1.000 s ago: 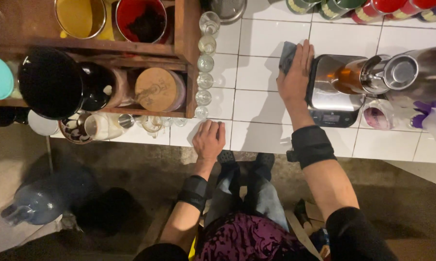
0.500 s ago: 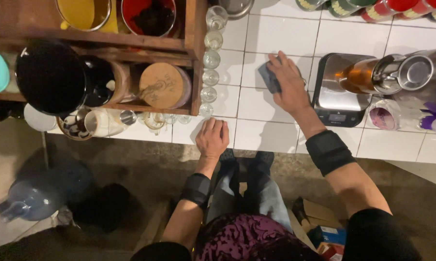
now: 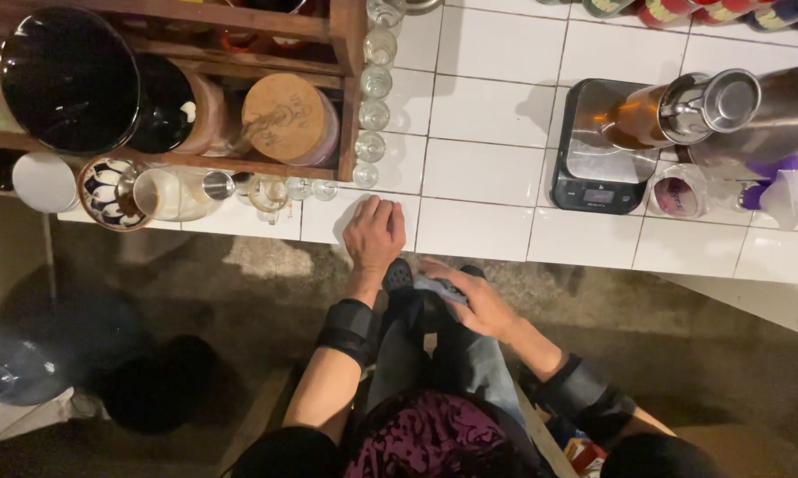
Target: The person cleans a counter and a glass by wiping them with a cloth, then presses coffee grounds in a coffee press, and finally presses a button on a digital scale.
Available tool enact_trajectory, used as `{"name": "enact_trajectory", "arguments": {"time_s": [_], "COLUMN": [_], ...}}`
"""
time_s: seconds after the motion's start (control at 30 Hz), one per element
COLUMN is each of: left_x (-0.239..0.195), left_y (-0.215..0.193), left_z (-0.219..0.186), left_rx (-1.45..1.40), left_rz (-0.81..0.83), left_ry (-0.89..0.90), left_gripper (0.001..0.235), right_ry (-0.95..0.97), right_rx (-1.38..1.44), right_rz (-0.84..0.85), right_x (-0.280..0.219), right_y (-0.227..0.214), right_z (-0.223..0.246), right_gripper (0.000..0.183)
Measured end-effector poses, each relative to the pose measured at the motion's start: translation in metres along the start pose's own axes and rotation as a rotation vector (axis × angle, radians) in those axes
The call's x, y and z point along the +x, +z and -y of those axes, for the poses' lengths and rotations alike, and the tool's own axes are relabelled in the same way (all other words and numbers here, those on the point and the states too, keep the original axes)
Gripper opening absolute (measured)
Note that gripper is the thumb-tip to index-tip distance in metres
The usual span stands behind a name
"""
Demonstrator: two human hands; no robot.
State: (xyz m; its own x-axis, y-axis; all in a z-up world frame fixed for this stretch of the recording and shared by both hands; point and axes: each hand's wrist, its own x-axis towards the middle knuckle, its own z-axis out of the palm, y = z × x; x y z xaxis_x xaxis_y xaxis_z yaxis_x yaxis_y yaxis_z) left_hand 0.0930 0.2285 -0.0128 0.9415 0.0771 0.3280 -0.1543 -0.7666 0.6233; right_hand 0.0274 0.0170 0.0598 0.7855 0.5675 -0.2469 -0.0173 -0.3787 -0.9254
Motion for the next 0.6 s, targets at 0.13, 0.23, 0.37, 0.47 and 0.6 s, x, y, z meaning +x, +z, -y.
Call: {"name": "enact_trajectory", "arguments": {"time_s": [0.13, 0.23, 0.37, 0.47, 0.6], "left_x": [0.001, 0.000, -0.005, 0.002, 0.000], "left_y": [-0.004, 0.002, 0.000, 0.001, 0.002], "left_z": [-0.003, -0.002, 0.001, -0.001, 0.000], "left_rx": [-0.005, 0.008, -0.006, -0.013, -0.023], "left_rz": [-0.023, -0.013, -0.013, -0.027, -0.014], "left_ry": [0.028, 0.013, 0.002, 0.028, 0.000], "left_gripper": [0.020, 0.023, 0.020, 0.019, 0.018], "right_ry": [-0.163, 0.042, -0.038, 0.020, 0.084], "right_rx": [-0.107, -0.171, -0.602, -0.719, -0.732], "right_rz": [-0.289, -0.603, -0.558, -0.539, -0.556], "right_x": [0.011, 0.023, 0.039, 0.049, 0.068], "right_y": [-0.025, -0.041, -0.044, -0.044, -0.052], "right_z": [0.009, -0.007, -0.041, -0.047, -0.040], "right_gripper": [0.048, 0.057, 0.075, 0.072, 0.078]}}
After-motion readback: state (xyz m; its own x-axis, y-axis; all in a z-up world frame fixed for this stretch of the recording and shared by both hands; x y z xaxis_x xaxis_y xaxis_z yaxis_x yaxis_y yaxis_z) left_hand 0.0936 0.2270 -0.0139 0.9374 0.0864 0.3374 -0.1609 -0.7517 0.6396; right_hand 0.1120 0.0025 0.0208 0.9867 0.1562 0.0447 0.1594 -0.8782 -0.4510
